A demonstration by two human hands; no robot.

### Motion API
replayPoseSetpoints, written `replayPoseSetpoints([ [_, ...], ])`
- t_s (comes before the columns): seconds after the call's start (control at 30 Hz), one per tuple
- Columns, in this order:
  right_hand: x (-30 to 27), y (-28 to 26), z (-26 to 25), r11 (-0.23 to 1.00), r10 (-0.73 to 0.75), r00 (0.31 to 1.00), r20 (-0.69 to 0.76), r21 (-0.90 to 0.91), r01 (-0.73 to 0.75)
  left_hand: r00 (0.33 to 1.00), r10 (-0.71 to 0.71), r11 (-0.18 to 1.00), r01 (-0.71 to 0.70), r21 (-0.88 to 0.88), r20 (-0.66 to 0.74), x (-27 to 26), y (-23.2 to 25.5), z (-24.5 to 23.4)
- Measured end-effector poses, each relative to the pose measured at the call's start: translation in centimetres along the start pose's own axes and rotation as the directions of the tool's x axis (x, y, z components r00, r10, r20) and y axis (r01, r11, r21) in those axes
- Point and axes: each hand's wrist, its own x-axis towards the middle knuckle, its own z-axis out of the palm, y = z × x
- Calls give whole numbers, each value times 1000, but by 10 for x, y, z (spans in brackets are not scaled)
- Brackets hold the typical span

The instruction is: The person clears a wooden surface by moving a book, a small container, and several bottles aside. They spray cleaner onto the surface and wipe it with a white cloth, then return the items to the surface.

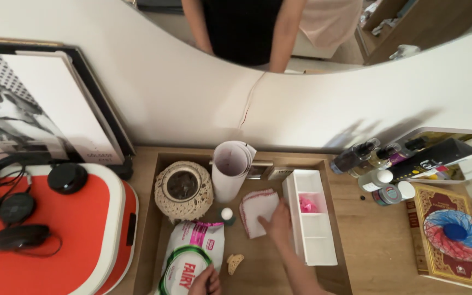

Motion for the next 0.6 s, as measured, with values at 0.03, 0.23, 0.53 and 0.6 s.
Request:
replayPoseSetpoints([
  [0.03,8,3,2,995,100,990,98,-26,-98,986,65,996,-56,63,-153,-12,0,2],
  [0.23,5,-19,-35,910,-388,912,-134,98,402,764,643,471,-442,763,46,-68,7,23],
  [0.53,-71,-134,-236,550,42,984,172,819,-166,684,452,-55,-620,783,573,-168,27,256],
  [0.6,-78,-142,-235,582,-22,997,70,812,-44,754,360,117,-621,775,550,-184,1,299],
])
